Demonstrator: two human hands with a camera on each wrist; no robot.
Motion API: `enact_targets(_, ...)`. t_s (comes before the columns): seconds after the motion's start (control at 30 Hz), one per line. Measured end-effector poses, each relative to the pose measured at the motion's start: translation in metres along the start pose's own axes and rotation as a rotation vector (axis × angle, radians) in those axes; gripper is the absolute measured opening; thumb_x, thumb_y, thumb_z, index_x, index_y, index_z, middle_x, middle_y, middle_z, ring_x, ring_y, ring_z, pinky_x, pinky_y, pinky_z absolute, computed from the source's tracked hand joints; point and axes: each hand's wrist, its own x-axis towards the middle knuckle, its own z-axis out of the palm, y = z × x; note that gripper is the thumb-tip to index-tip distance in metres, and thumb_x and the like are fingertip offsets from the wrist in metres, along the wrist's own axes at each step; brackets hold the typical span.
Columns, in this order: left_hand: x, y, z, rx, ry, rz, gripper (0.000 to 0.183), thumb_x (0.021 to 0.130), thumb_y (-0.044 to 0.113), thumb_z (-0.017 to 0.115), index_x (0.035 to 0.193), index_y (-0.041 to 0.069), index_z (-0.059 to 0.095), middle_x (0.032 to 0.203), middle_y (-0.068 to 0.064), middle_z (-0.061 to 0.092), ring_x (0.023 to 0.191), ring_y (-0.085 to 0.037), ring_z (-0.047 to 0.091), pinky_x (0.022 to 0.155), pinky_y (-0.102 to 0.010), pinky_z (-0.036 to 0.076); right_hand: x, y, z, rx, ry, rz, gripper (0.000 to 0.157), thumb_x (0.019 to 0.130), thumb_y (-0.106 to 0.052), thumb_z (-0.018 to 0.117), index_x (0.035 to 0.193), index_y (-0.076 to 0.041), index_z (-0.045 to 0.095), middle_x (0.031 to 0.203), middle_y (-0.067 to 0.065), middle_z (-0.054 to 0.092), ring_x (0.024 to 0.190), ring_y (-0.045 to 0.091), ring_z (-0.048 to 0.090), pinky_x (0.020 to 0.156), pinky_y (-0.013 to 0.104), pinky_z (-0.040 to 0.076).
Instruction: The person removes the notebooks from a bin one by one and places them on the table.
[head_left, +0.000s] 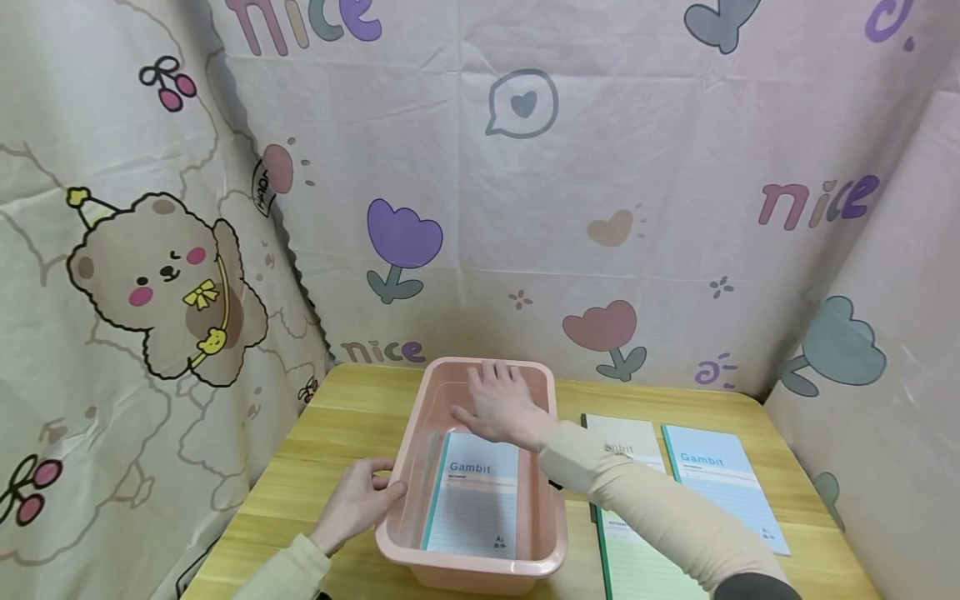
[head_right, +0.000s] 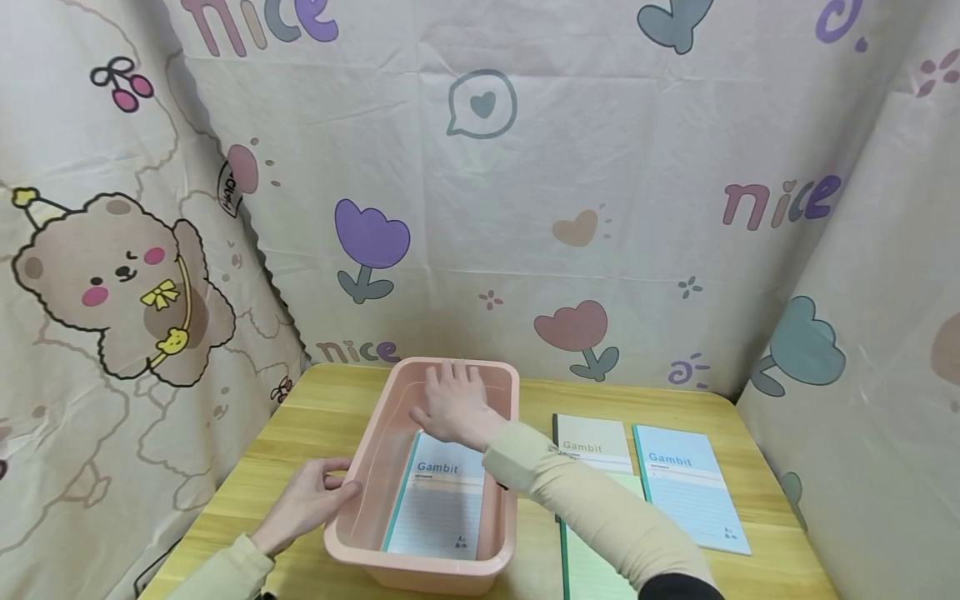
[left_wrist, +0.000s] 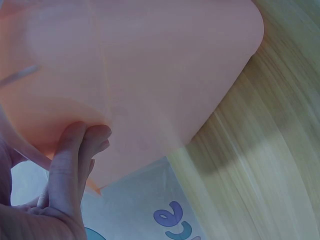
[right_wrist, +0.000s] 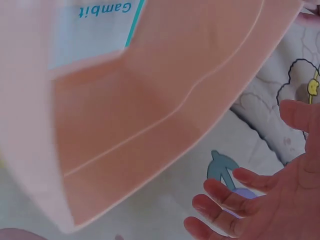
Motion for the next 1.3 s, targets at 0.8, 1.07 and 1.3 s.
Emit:
enact_targets(0.8,-0.001,0.001,0.000,-0.017,-0.042,0.036,0.044,0.087,0.004,0.063,0.125,-0.018,0.057,0.101,-0.032,0.073,0.086,-0.035,0.077,0.067,-0.038,0.065,0.043,-0.026,0.075,0.056,-0.162,0.146,0.069,0.097,-0.059,0.051,0.144,-0.009,0.048,0.142,0.014,0.053,0.132,0.031,0.049,0.111,0.047,0.043)
enact_targets(1.07,-0.002,0.001,-0.002,-0.012,-0.022,0.035,0.045,0.087,0.003,0.063,0.125,-0.019,0.056,0.100,-0.032,0.073,0.086,-0.037,0.077,0.067,-0.038,0.065,0.043,-0.037,0.106,0.115,-0.163,0.203,0.068,0.095,-0.058,0.055,0.142,-0.009,0.050,0.137,0.015,0.055,0.130,0.031,0.050,0.112,0.048,0.043)
enact_targets(1.3,-0.002,0.001,-0.002,-0.013,-0.018,0.027,0.045,0.087,0.004,0.063,0.125,-0.018,0.057,0.101,-0.032,0.074,0.086,-0.036,0.077,0.068,-0.038,0.065,0.048,-0.036,0.124,0.159,-0.165,0.244,0.068,0.094,-0.059,0.056,0.139,-0.008,0.053,0.133,0.015,0.056,0.127,0.032,0.051,0.109,0.050,0.045)
